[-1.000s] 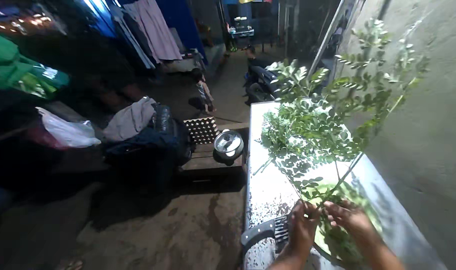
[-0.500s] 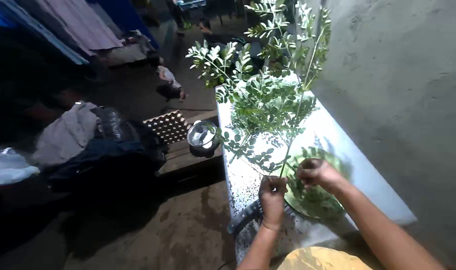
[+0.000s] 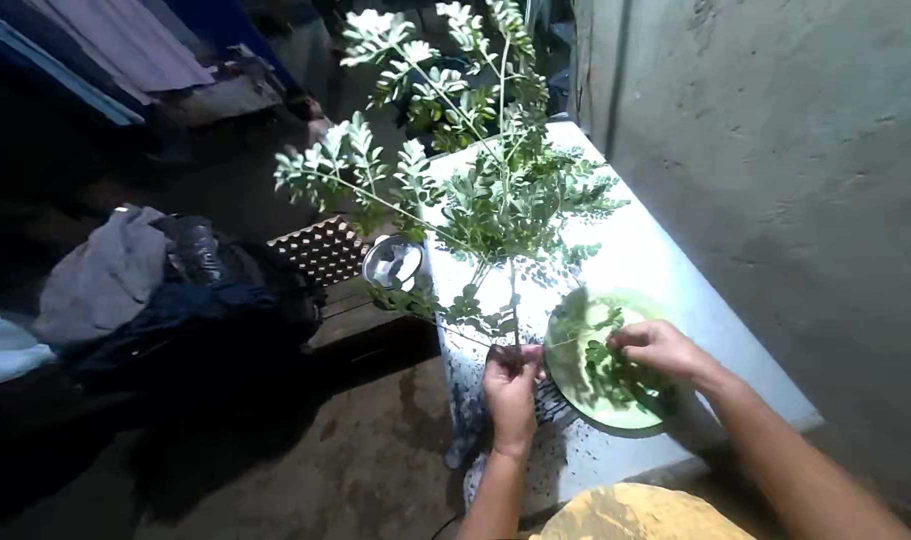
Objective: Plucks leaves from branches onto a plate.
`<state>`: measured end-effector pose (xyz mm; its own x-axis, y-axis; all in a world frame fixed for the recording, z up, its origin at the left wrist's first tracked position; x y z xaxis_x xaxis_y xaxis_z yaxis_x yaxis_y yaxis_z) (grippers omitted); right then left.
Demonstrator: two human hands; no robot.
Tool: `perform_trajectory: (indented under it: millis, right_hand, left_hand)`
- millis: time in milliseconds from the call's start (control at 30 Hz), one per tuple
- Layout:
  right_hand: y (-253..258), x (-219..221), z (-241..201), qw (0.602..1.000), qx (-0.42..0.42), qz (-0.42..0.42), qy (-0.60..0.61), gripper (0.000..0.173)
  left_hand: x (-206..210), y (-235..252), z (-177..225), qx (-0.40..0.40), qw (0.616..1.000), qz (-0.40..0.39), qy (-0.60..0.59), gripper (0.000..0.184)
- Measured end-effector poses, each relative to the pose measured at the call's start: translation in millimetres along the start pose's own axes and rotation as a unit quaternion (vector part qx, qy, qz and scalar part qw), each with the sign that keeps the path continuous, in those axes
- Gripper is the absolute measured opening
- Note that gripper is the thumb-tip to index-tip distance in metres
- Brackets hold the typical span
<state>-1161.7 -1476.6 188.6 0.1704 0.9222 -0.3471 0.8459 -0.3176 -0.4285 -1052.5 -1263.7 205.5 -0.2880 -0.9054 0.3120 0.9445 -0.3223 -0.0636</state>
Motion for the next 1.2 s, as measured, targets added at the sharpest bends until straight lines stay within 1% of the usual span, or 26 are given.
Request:
perform_trajectory:
  millis: [67, 133, 167, 200, 267, 300, 333, 400, 433, 467, 500, 567, 667, 700, 767, 800, 867, 967, 1033, 1067, 1133, 1200]
  right_hand:
    - [-3.4, 8.0, -2.3, 0.998, -0.026, 0.018, 0.061, 0.025]
    - [-6.7, 15.0, -6.7, 0.982, -0.063, 0.022, 0.179, 0.021]
    - [-4.2, 19.9, -7.1, 0.962, -0.067, -0.011, 0.264, 0.022]
    - [-0.8, 25.4, -7.2, 0.939, -0.065, -0.061, 0.331, 0.029]
    - [4.3, 33.3, -13.2, 0.911, -0.059, -0.175, 0.37, 0.052]
    - [6.6, 33.8, -16.9, 0.904, -0.067, -0.212, 0.365, 0.058]
    - [8.6, 32.7, -22.0, 0.908, -0.067, -0.227, 0.346, 0.052]
    - [12.8, 28.5, -36.2, 0.938, -0.056, -0.219, 0.265, 0.019]
    - [16.2, 27.7, -40.0, 0.942, -0.052, -0.227, 0.241, 0.006]
    - [19.2, 28.5, -42.3, 0.943, -0.049, -0.24, 0.227, 0.004]
    - [22.5, 29.6, -41.9, 0.939, -0.052, -0.251, 0.23, 0.01]
    - [28.2, 30.4, -37.4, 0.929, -0.069, -0.271, 0.242, 0.015]
    - [27.7, 26.2, -33.9, 0.943, -0.06, -0.235, 0.227, 0.016]
    - [28.0, 24.7, -30.0, 0.947, -0.06, -0.217, 0.23, 0.014]
    - [27.1, 18.0, -22.2, 0.954, -0.062, -0.161, 0.246, 0.009]
    - [23.7, 12.0, -22.3, 0.965, -0.042, -0.113, 0.233, 0.011]
    - [22.5, -0.7, -18.3, 0.977, -0.014, -0.04, 0.21, 0.011]
    - [24.1, -13.5, -10.2, 0.976, -0.025, 0.006, 0.216, 0.012]
    - [17.8, -13.6, -12.3, 0.974, -0.018, 0.041, 0.22, 0.014]
    - [12.9, -11.6, -14.9, 0.971, -0.009, 0.06, 0.231, 0.012]
    - [7.0, -2.1, -20.6, 0.962, -0.011, 0.084, 0.259, 0.009]
    - [4.3, 14.0, -28.3, 0.956, -0.041, 0.083, 0.277, 0.007]
  left_hand:
    - [5.6, -2.2, 2.7, -0.018, 0.999, -0.019, -0.027, 0.021]
    - [9.4, -5.1, 4.7, -0.033, 0.998, -0.041, -0.04, 0.023]
    - [10.5, -6.4, 5.6, -0.038, 0.997, -0.049, -0.039, 0.023]
    - [10.9, -7.1, 6.0, -0.042, 0.997, -0.058, -0.036, 0.024]
    - [10.1, -7.6, 5.5, -0.049, 0.996, -0.074, -0.023, 0.024]
    - [9.4, -8.0, 5.3, -0.053, 0.995, -0.08, -0.011, 0.025]
    - [8.5, -8.5, 4.9, -0.054, 0.995, -0.083, -0.001, 0.024]
    - [7.8, -10.7, 5.3, -0.06, 0.994, -0.09, 0.019, 0.024]
    - [7.2, -11.5, 5.5, -0.061, 0.993, -0.095, 0.029, 0.023]
    - [6.2, -11.9, 5.2, -0.06, 0.992, -0.101, 0.035, 0.023]
    - [4.9, -12.3, 4.5, -0.058, 0.992, -0.106, 0.039, 0.022]
    - [3.1, -13.8, 2.9, -0.061, 0.991, -0.114, 0.044, 0.022]
    - [1.1, -15.0, 0.8, -0.069, 0.99, -0.116, 0.046, 0.02]
    - [0.3, -15.8, -0.2, -0.073, 0.989, -0.116, 0.048, 0.02]
    - [-0.3, -16.5, -0.3, -0.081, 0.989, -0.11, 0.052, 0.019]
    - [-1.8, -15.9, 0.3, -0.083, 0.99, -0.101, 0.051, 0.019]
    - [-7.6, -13.3, 2.5, -0.079, 0.993, -0.074, 0.049, 0.02]
    - [-16.8, -7.1, 6.5, -0.057, 0.998, -0.024, 0.023, 0.021]
    - [-17.6, -4.9, 9.2, -0.048, 0.998, 0.026, -0.013, 0.018]
    - [-15.0, -4.0, 9.5, -0.041, 0.998, 0.038, -0.035, 0.018]
    - [-6.7, -2.4, 8.0, -0.015, 0.999, 0.018, -0.048, 0.028]
    - [2.9, -2.1, 4.2, 0.002, 0.999, -0.012, -0.032, 0.039]
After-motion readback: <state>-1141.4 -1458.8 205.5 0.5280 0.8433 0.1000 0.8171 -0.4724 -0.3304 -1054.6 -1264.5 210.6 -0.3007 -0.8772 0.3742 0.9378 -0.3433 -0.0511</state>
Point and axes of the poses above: each hand's wrist, its own y-axis towards the middle knuckle, its own x-axis out of the palm, z = x × y, the point moved 5 cm from there along y, towards the middle knuckle, and after that the axes turned 2 degrees about -z, right-handed, at the moved point
